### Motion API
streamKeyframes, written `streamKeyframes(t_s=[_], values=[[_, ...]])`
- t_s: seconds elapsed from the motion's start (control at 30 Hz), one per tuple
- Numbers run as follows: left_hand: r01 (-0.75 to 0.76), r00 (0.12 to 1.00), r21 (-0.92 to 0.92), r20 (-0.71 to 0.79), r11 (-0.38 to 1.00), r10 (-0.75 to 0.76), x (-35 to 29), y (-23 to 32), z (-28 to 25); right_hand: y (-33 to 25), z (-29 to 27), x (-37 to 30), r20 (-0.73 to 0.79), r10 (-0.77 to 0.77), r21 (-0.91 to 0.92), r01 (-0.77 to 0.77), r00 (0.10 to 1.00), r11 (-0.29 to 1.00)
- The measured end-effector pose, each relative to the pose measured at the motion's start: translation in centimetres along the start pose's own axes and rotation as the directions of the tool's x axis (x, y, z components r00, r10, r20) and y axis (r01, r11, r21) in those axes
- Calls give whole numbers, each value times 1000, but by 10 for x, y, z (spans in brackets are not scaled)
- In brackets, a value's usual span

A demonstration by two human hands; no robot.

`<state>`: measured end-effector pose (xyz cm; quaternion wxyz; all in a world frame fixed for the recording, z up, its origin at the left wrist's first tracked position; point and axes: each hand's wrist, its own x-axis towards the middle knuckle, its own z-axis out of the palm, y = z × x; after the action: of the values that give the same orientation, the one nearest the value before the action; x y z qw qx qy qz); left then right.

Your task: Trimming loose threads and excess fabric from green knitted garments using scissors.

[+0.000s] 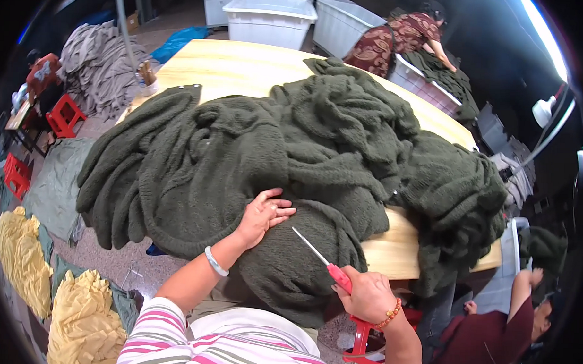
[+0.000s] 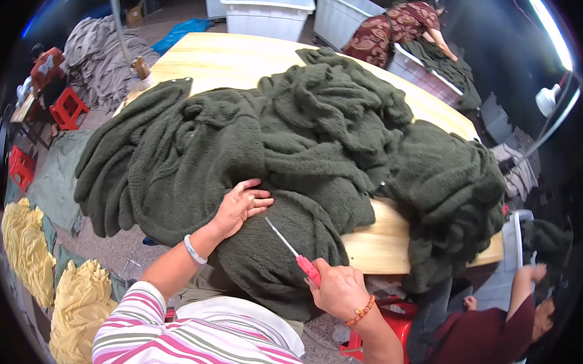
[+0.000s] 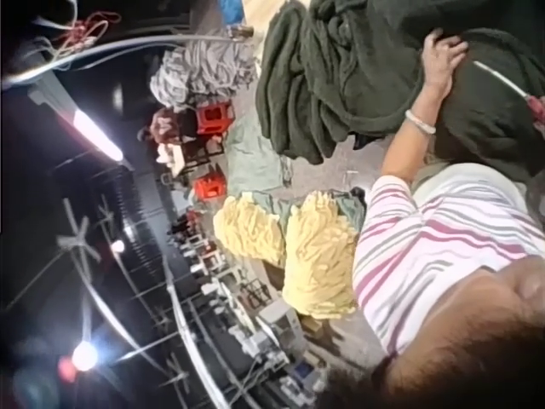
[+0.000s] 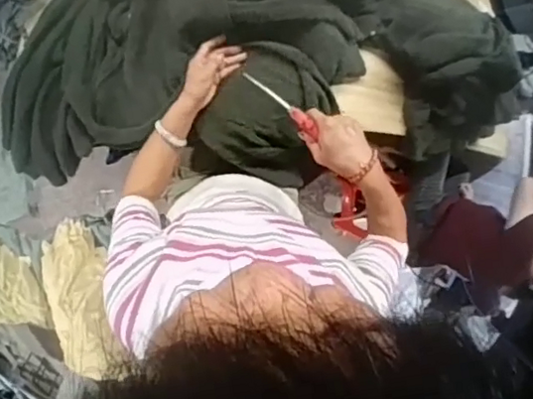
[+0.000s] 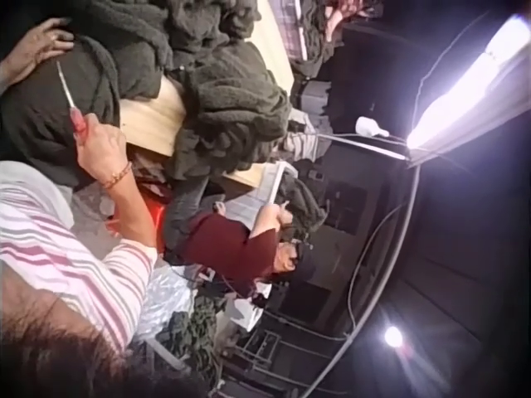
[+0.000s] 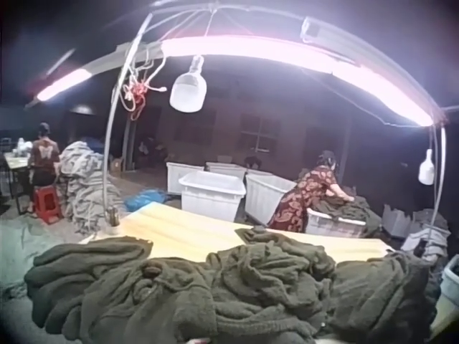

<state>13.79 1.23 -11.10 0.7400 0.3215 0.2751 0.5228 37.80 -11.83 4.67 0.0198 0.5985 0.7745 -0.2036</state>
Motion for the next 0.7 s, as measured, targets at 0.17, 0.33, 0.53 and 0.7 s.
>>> streamKeyframes(t_s=[0.17, 0.33, 0.53, 0.7], values=[[-266, 934, 791, 69, 552, 351, -43, 12, -21, -9, 11, 4, 43, -51, 59, 49, 998, 997], [18, 966, 991, 18, -134, 256, -98, 60, -27, 14, 23, -3, -115, -17, 38, 22, 993, 999], [-148, 944, 988, 129, 42, 304, -119, 97, -46, 12, 29, 0, -92, 25, 66, -19, 995, 998], [185, 655, 959, 43, -216, 755, -104, 157, -112, 12, 31, 3, -116, 17, 58, -11, 993, 998]])
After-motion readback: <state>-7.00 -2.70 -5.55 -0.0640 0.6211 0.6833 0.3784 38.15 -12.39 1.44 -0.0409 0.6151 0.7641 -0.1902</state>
